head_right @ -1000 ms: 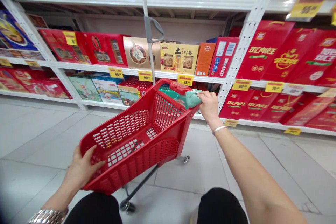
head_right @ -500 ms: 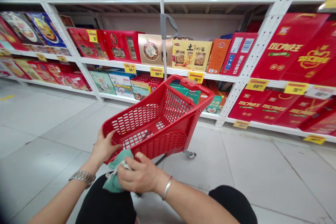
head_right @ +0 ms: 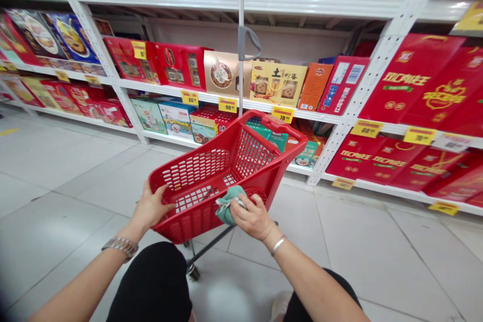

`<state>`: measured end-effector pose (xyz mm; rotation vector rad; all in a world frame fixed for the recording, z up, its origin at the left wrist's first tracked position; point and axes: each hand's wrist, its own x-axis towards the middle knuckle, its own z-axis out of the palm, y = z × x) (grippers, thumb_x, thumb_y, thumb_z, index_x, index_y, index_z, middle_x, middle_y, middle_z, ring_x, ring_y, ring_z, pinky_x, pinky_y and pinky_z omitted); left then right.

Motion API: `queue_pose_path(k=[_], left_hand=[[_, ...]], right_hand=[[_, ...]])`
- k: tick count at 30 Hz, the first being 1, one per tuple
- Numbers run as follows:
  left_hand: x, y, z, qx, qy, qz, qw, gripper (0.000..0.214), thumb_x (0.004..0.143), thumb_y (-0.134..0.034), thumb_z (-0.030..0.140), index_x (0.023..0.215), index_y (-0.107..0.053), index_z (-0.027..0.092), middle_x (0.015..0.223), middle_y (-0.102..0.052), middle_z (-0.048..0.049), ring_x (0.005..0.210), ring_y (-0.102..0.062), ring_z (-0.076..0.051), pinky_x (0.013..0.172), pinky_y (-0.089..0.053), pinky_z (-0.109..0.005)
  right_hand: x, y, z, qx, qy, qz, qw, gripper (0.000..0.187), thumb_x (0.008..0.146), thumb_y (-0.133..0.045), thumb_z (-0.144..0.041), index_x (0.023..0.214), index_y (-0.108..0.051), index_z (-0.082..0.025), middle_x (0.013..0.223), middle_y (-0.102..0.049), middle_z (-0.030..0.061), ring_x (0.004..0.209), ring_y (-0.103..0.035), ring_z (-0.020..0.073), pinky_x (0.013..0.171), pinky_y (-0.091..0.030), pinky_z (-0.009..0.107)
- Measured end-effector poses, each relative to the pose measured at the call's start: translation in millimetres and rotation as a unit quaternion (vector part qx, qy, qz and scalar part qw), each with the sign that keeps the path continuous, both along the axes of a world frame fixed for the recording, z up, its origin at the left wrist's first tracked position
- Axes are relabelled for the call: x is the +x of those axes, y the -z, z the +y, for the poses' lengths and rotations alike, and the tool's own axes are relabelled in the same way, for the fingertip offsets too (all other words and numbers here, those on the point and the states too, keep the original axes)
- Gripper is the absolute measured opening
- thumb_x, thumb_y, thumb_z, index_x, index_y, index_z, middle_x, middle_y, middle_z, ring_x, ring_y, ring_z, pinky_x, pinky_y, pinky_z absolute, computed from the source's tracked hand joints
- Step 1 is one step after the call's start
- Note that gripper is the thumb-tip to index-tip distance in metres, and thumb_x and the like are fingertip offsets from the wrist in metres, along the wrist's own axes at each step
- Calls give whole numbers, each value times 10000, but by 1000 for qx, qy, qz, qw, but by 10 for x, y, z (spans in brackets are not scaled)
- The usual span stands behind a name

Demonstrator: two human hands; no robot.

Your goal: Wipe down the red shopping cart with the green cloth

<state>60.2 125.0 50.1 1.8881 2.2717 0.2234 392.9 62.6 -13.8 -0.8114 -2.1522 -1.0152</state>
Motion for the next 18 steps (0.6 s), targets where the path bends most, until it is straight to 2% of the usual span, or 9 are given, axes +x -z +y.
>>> queue_pose_path(k=[5, 8, 10, 13, 16, 18], left_hand=[[-27, 51, 29, 15, 0, 4, 1000, 718, 842, -737, 342, 1513, -605, 125, 1767, -145, -293, 1344, -643, -444, 1206, -464, -475], [-50, 79, 42, 27, 7, 1, 1000, 689, 827, -747, 339, 1477, -638, 139, 1757, -182, -287, 1304, -668, -451, 1185, -488, -503], [-63, 94, 44, 29, 12, 2, 1000, 672, 831, -741, 334, 1468, -645, 144, 1752, -189, -285, 1307, -668, -451, 1187, -484, -510], [-70, 117, 44, 30, 9, 3, 1000, 664, 833, -745, 343, 1463, -651, 155, 1750, -199, -274, 1317, -665, -442, 1201, -472, -505], [-71, 147, 48, 43, 6, -7, 999, 654, 814, -766, 350, 1436, -675, 168, 1746, -225, -260, 1286, -683, -440, 1193, -483, -516], [-77, 164, 49, 51, 8, -16, 999, 638, 810, -768, 344, 1418, -689, 167, 1748, -224, -254, 1270, -690, -439, 1188, -489, -522]], right_hand=[[524, -173, 45, 13, 56, 30, 998, 219, 1015, -621, -111, 1080, -780, -246, 1134, -821, 25, 1191, -636, 222, 1018, -331, 399], [756, -382, -3, 18, 127, 84, 988, 290, 1006, -587, -85, 1115, -786, -264, 1108, -834, 39, 1134, -658, 223, 1001, -341, 402], [777, -541, -55, 21, 154, 125, 980, 327, 1001, -580, -77, 1151, -784, -285, 1116, -833, 41, 1119, -664, 220, 986, -355, 399], [502, -754, -127, 6, 115, 146, 983, 308, 1005, -609, -90, 1181, -775, -280, 1147, -824, 44, 1147, -646, 223, 968, -371, 394], [-69, -858, -160, -20, 31, 132, 991, 214, 1043, -618, -161, 1145, -772, -269, 1137, -818, 21, 1153, -614, 216, 955, -368, 392], [-475, -845, -158, -45, -15, 104, 993, 172, 1070, -600, -205, 1102, -764, -244, 1151, -805, 7, 1109, -598, 203, 935, -372, 388]])
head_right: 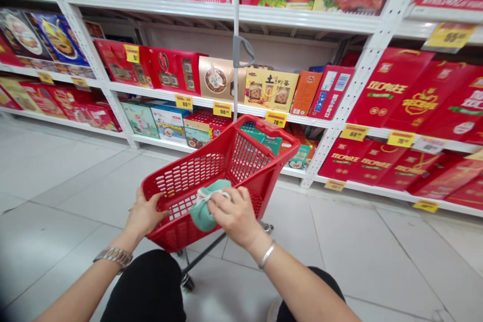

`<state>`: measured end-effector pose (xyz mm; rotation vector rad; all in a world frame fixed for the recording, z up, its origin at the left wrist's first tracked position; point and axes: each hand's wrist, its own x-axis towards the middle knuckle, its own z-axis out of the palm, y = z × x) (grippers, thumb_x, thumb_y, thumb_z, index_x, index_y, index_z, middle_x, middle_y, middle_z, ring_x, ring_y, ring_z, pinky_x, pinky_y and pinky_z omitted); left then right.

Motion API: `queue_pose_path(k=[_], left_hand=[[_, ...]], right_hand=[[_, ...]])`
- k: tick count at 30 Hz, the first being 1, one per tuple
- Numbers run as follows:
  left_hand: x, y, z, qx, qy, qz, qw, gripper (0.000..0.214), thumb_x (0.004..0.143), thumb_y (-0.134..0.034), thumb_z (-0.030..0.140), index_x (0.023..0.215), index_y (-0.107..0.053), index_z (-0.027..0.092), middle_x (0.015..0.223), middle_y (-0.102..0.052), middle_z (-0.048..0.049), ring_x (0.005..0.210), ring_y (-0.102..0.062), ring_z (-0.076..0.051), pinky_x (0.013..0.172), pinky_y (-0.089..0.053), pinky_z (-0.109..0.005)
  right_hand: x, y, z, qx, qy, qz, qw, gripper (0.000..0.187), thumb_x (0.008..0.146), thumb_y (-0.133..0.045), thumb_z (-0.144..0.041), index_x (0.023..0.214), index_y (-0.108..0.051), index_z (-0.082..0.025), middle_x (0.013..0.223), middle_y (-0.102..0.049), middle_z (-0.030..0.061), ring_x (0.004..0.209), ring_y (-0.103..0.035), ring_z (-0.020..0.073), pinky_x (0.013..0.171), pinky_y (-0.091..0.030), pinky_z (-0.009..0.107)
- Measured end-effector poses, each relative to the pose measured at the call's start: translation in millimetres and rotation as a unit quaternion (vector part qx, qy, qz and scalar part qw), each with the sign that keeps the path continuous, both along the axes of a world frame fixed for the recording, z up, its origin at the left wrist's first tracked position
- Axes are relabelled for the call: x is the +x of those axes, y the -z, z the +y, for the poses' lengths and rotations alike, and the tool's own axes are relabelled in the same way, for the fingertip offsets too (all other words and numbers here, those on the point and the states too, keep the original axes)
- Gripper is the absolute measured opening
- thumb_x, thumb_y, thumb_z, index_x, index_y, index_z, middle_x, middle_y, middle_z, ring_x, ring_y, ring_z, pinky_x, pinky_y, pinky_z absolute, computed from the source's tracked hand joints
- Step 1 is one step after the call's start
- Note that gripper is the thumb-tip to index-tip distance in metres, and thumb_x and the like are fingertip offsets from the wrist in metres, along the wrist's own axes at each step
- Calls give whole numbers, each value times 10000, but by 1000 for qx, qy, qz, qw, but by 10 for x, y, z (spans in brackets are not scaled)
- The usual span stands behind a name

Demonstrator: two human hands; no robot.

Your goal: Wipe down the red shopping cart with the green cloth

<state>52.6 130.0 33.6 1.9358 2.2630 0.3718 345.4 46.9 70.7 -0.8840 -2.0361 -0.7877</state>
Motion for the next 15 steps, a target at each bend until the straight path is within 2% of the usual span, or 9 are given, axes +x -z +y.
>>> queue_pose_path(k=[3, 6, 9, 12, 15], left_hand=[[-25, 14, -5, 8, 5, -2, 1000, 620, 817, -757, 331, 1408, -697, 154, 1745, -219, -263, 1250, -696, -437, 1190, -486, -531], [-75, 11, -14, 9, 8, 1, 1000, 596, 832, -731, 337, 1397, -704, 149, 1725, -241, -273, 1208, -712, -438, 1176, -494, -550], [-144, 0, -4, -1, 18, 2, 1000, 596, 844, -707, 354, 1405, -694, 153, 1721, -231, -265, 1228, -704, -440, 1169, -498, -537], [-214, 4, 37, -10, 25, 5, 1000, 598, 848, -703, 367, 1404, -686, 149, 1719, -224, -275, 1271, -679, -452, 1173, -488, -531], [-264, 27, 85, 0, 31, 1, 1000, 583, 835, -713, 371, 1388, -693, 187, 1691, -300, -257, 1249, -688, -445, 1163, -495, -551]], right_hand=[[-420, 117, 38, -39, -26, -63, 997, 138, 1067, -611, -221, 1044, -746, -230, 1139, -778, 14, 1004, -580, 195, 860, -365, 389], [-495, 238, 107, -67, -14, -93, 993, 107, 1058, -636, -231, 1006, -730, -226, 1106, -758, 23, 920, -549, 189, 800, -342, 382], [-300, 257, 197, -69, 17, -81, 994, 95, 1055, -654, -238, 1008, -732, -212, 1113, -758, 28, 918, -535, 192, 798, -330, 377], [7, 180, 314, -84, 76, -70, 991, 69, 1038, -681, -227, 1007, -742, -215, 1128, -765, 35, 929, -526, 200, 807, -317, 373], [329, 73, 451, -94, 130, -68, 985, 95, 1025, -680, -182, 1045, -758, -233, 1155, -773, 34, 928, -514, 204, 806, -310, 369]])
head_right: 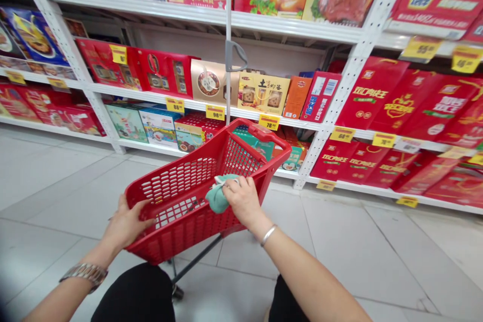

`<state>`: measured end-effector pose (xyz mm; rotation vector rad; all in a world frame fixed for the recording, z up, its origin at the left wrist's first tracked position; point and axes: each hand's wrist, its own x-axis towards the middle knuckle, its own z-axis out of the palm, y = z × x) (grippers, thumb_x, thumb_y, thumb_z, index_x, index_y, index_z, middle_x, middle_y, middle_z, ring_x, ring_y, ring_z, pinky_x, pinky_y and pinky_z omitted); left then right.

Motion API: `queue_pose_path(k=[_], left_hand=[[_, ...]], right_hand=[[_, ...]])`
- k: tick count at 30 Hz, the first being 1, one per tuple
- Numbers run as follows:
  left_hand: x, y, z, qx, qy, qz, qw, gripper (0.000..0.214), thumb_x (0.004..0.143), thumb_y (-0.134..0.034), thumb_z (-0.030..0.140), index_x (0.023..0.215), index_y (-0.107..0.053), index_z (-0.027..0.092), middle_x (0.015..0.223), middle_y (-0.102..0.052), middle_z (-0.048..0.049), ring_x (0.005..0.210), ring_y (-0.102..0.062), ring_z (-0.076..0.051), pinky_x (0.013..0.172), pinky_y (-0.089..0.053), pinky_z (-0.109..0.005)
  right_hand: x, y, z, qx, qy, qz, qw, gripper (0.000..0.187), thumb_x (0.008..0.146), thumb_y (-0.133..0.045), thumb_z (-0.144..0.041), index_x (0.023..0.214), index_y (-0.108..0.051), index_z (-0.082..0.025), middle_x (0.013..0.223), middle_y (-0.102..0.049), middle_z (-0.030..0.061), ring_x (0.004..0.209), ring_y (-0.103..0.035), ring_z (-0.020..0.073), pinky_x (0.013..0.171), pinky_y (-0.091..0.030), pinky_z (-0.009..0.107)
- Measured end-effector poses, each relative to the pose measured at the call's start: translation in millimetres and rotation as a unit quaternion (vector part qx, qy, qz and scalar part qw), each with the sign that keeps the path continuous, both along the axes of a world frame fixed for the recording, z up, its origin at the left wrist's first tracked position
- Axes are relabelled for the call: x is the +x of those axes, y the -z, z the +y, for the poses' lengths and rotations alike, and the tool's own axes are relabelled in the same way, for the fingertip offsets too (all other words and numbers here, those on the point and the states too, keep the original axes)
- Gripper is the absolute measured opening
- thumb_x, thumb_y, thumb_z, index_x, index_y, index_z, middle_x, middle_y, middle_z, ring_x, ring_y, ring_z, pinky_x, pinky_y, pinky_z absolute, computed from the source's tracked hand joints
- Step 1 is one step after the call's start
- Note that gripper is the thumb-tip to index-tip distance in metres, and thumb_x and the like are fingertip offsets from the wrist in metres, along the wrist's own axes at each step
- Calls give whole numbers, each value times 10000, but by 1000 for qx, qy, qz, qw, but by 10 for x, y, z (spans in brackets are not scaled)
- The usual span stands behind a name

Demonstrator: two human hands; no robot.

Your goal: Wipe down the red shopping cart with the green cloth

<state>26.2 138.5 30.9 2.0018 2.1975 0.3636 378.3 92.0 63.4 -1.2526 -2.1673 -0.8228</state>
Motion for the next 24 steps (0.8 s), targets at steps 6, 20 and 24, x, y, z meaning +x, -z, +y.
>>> queue_pose_path(k=[6, 20, 24], left_hand=[[-36, 49, 45, 8, 0, -2, 1000, 563, 846, -692, 370, 1376, -695, 179, 1687, -299, -260, 1253, -687, -443, 1171, -490, -547], [-250, -46, 319, 48, 22, -67, 996, 444, 767, -742, 280, 1192, -768, 156, 1635, -459, -166, 1324, -667, -352, 1187, -487, -360], [-453, -165, 495, 70, 8, -58, 996, 436, 800, -713, 266, 1222, -746, 162, 1651, -486, -190, 1375, -627, -400, 1180, -503, -458]], right_hand=[[585, -185, 226, -30, 82, -16, 996, 300, 989, -624, -64, 1147, -773, -271, 1196, -772, 48, 970, -506, 225, 800, -303, 376], [995, -621, 377, -105, 163, -29, 981, 344, 900, -614, -31, 1060, -802, -271, 1106, -761, 83, 957, -525, 253, 810, -293, 403], [714, -669, 237, -123, 174, -20, 977, 306, 894, -618, -31, 994, -791, -262, 1032, -748, 90, 926, -542, 253, 792, -283, 402]])
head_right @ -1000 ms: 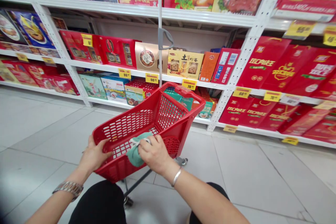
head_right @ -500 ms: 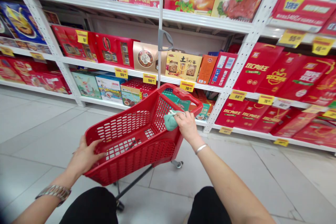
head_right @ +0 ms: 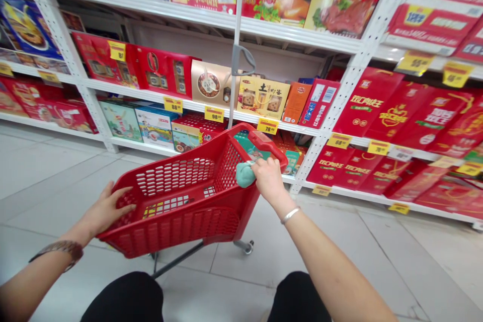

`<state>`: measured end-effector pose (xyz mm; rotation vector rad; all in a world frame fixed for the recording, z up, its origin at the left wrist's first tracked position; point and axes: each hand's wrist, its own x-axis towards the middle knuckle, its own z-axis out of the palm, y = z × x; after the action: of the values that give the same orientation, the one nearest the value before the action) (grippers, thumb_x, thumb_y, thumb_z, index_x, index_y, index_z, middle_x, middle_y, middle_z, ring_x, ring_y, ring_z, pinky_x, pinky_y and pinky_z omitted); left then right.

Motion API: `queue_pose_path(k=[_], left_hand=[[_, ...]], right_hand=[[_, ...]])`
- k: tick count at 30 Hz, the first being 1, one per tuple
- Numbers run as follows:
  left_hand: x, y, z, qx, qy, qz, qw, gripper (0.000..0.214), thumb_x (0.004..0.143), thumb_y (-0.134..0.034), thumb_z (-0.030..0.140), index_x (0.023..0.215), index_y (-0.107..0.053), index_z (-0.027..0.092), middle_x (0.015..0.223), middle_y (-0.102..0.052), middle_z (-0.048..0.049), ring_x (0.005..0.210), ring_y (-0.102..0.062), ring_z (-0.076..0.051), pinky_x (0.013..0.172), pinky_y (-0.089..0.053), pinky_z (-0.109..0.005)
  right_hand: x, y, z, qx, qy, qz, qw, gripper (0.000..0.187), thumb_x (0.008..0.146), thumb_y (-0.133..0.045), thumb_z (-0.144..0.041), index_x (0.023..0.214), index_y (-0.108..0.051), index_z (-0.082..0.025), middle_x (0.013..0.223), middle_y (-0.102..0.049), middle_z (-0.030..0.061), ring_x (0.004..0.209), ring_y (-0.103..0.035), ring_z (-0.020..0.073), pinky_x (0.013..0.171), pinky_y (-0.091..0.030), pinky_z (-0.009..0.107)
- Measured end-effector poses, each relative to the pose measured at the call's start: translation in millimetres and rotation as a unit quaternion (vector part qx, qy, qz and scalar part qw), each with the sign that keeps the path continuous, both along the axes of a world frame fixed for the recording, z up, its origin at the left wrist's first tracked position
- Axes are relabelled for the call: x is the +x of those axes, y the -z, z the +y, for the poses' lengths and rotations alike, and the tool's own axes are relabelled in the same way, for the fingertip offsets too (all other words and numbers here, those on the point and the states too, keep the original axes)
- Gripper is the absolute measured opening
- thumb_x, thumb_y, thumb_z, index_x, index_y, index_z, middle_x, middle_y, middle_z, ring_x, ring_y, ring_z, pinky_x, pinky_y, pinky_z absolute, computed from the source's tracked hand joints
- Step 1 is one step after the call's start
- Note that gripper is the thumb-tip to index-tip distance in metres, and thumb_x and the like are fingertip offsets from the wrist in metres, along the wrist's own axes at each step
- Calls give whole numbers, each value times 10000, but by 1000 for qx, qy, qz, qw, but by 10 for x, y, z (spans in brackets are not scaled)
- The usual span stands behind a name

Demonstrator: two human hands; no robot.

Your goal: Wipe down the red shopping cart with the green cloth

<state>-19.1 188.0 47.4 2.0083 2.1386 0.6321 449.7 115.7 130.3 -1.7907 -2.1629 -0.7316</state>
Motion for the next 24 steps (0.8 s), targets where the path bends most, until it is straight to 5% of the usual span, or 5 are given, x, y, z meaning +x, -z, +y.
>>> queue_pose_path(k=[3, 6, 11, 15, 24], left_hand=[[-161, -129, 57, 22, -41, 43, 998, 449, 888, -612, 365, 1298, -689, 198, 1713, -430, -147, 1382, -599, -465, 1162, -473, -632], [-74, -227, -62, 44, -82, 5, 996, 508, 959, -466, 478, 1296, -679, 164, 1583, -576, -179, 1372, -607, -451, 1142, -488, -599], [743, -163, -567, 71, 7, -142, 987, 486, 919, -504, 506, 1224, -748, 216, 1220, -806, -103, 1125, -741, -311, 1038, -555, -440], [1207, -3, -837, 112, 28, -83, 990, 460, 938, -448, 480, 1031, -814, 219, 968, -829, -117, 1031, -745, -321, 1145, -437, -508], [812, -39, -818, 116, 66, -137, 982, 317, 812, -459, 428, 883, -719, 262, 625, -668, 11, 752, -713, -259, 952, -498, -429]], right_hand=[[-219, 13, -176, 28, -23, 3, 999, 284, 899, -606, -11, 928, -765, -245, 966, -741, 91, 888, -532, 255, 780, -284, 406], [-444, 48, -362, 74, -51, 10, 996, 274, 890, -610, 13, 861, -729, -232, 910, -730, 83, 830, -504, 251, 756, -290, 409], [-849, 70, -636, 114, -94, 37, 988, 264, 914, -612, 10, 852, -712, -227, 893, -718, 68, 785, -468, 240, 725, -299, 405], [-1063, 35, -857, 150, -159, 33, 975, 231, 983, -608, -56, 849, -710, -214, 921, -723, 60, 775, -453, 229, 707, -300, 401], [-905, -218, -1409, 166, -199, 39, 965, 205, 1046, -549, -109, 1047, -747, -161, 1060, -753, 83, 840, -507, 224, 739, -354, 394]])
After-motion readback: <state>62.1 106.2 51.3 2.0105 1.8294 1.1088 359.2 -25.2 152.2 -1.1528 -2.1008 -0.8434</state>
